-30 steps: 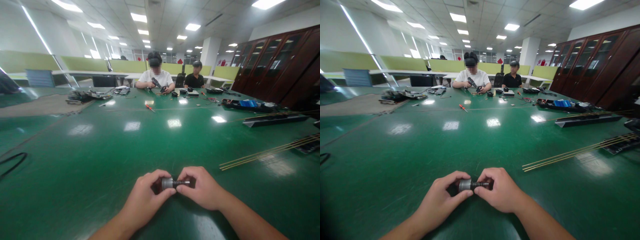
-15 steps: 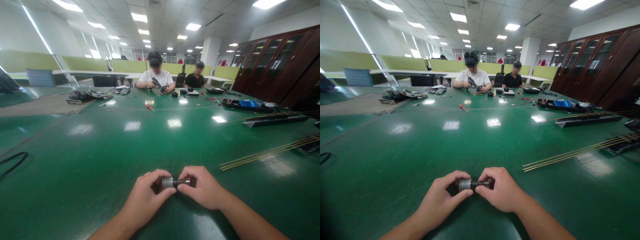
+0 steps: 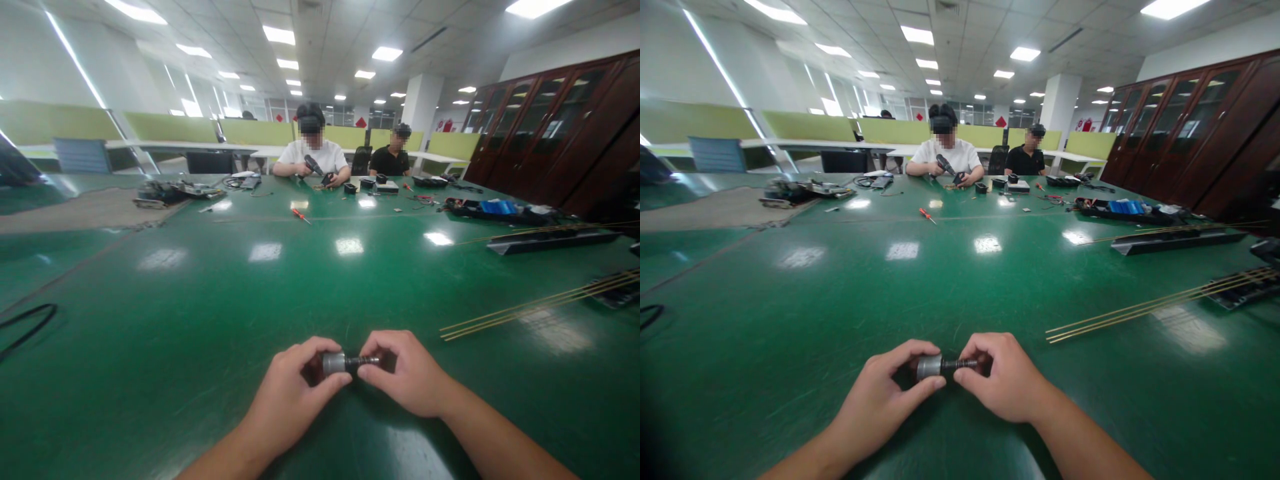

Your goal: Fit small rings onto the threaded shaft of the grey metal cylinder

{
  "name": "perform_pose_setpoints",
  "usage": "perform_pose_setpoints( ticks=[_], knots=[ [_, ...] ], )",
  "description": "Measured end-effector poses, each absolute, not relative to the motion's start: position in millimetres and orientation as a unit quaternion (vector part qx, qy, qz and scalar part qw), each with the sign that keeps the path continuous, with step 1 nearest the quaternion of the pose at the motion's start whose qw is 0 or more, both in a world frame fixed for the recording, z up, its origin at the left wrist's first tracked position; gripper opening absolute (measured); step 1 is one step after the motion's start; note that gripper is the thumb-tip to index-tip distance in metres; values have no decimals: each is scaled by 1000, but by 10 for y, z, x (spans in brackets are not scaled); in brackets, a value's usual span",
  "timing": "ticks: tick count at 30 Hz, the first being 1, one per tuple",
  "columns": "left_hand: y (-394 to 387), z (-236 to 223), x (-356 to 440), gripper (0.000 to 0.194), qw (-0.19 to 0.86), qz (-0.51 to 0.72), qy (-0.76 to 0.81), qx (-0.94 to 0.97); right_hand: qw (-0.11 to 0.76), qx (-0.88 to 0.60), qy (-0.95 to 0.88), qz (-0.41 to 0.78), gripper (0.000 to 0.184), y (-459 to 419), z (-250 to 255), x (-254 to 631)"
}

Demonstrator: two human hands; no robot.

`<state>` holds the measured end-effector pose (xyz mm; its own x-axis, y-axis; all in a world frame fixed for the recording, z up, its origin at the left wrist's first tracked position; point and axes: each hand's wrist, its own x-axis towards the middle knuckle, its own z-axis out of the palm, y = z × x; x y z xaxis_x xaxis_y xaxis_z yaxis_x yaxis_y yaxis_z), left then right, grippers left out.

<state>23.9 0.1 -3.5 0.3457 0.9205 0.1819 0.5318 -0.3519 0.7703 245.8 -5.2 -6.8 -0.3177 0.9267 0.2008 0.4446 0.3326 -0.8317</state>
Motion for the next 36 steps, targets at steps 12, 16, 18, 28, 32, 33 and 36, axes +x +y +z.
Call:
perform_pose_setpoints(
  ticks=[12, 16, 18, 28, 32, 33, 36],
  knots=[
    [-1, -17, 239, 21, 313, 325, 480, 753, 355, -471, -732, 340, 4, -52, -43, 2474],
    [5, -14, 251, 22, 321, 327, 483, 746, 354, -469, -734, 341, 4, -41, -39, 2478],
    [5, -21, 247, 22, 323, 329, 483, 744, 357, -470, -733, 338, 5, -40, -39, 2476],
    [10, -35, 222, 22, 320, 334, 484, 743, 364, -477, -728, 331, 4, -38, -39, 2495],
    [20, -24, 234, 22, 320, 339, 482, 742, 362, -476, -730, 332, 5, -33, -31, 2500],
    [21, -24, 236, 22, 320, 341, 482, 741, 362, -476, -729, 332, 5, -34, -30, 2499],
    [16, -29, 234, 22, 319, 344, 483, 739, 364, -475, -728, 334, 5, -38, -30, 2494]
  ],
)
